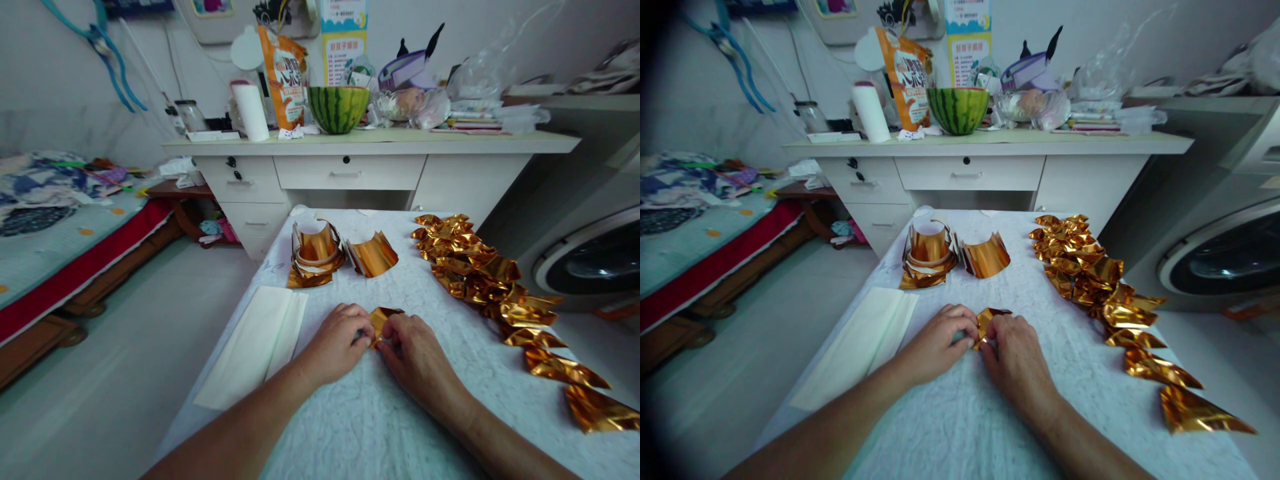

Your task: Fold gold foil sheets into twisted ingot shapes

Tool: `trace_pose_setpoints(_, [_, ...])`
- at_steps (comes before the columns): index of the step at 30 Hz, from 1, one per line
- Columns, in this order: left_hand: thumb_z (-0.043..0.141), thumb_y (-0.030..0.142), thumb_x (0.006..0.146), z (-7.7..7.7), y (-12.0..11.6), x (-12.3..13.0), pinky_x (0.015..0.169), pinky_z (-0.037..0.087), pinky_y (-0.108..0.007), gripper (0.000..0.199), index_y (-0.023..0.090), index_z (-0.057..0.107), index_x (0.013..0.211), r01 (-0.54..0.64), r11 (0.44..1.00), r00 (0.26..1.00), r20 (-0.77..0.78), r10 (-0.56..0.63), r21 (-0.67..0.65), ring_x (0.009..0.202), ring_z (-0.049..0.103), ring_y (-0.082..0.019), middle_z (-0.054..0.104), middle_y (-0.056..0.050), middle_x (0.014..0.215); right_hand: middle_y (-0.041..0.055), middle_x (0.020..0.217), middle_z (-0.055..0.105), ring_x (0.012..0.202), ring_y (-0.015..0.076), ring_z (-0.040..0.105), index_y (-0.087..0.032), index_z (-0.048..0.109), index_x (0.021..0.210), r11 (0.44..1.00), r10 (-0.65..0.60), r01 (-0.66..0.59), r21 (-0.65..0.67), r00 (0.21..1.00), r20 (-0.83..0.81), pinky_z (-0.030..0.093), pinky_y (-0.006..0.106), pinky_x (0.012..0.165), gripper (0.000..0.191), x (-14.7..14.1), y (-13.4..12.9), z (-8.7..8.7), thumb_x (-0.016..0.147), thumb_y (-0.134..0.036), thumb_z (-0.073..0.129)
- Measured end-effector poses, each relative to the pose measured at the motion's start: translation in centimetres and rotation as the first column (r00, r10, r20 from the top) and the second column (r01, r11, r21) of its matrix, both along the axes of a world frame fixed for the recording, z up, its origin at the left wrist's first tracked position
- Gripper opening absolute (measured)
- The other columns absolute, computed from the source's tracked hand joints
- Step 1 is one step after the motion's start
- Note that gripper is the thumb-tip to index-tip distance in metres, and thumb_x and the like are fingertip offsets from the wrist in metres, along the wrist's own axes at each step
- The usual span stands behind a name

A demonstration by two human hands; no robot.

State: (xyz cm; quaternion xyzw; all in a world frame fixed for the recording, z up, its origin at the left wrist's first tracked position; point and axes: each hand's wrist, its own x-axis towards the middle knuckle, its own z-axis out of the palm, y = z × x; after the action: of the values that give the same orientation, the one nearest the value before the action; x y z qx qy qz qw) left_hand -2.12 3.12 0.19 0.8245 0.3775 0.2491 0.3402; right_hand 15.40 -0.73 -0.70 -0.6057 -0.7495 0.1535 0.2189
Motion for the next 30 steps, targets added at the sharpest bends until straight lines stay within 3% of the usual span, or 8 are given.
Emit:
trace_pose_setpoints(4, [0.049, 0.003, 0.084, 0.24, 0.15, -0.09, 0.092, 0.041, -0.031, 0.023, 0.018, 0.065, 0.080, 0.018, 1.000, 1.000, 0.002, -0.018, -0.020, 0.097, 0.056, -0.017, 0.064, -0.002, 0.095, 0.0046, 0.076, 0.060, 0.076, 0.0230, 0.052, -0.020, 0.055, 0.078, 1.000, -0.001, 0.001, -0.016, 1.000, 0.001, 0.034, 0.032, 0.067, 0.004, -0.06, -0.01, 0.18, 0.080, -0.017, 0.057])
trace_pose_setpoints(11, [0.065, 0.007, 0.078, -0.12, 0.05, 0.19, 0.088, 0.040, -0.031, 0.012, 0.019, 0.064, 0.079, -0.028, 1.000, 1.000, -0.002, 0.028, -0.014, 0.096, 0.055, -0.017, 0.063, 0.001, 0.093, 0.0048, 0.077, 0.059, 0.077, 0.0229, 0.051, -0.019, 0.055, 0.079, 1.000, 0.004, -0.004, -0.006, 1.000, 0.020, 0.033, 0.032, 0.067, 0.004, -0.08, -0.09, 0.06, 0.079, -0.016, 0.056])
trace_pose_setpoints(18, [0.067, 0.004, 0.075, -0.36, -0.22, 0.46, 0.089, 0.040, -0.031, 0.016, 0.019, 0.063, 0.078, -0.068, 0.998, 0.997, -0.020, 0.068, -0.006, 0.097, 0.053, -0.017, 0.062, 0.001, 0.094, 0.0064, 0.083, 0.059, 0.080, 0.0245, 0.051, -0.019, 0.055, 0.083, 1.000, 0.008, -0.006, -0.020, 0.997, 0.077, 0.035, 0.034, 0.071, 0.000, -0.24, -0.29, 0.18, 0.083, -0.019, 0.054])
trace_pose_setpoints(30, [0.064, 0.003, 0.076, -0.30, -0.23, 0.32, 0.090, 0.040, -0.031, 0.018, 0.021, 0.063, 0.080, -0.063, 0.998, 0.998, -0.015, 0.063, -0.020, 0.098, 0.054, -0.017, 0.062, 0.001, 0.095, 0.0093, 0.105, 0.060, 0.091, 0.0273, 0.051, -0.022, 0.052, 0.108, 1.000, -0.001, -0.004, 0.029, 0.988, 0.157, 0.038, 0.040, 0.078, 0.027, 0.31, -0.72, 0.41, 0.083, -0.014, 0.054])
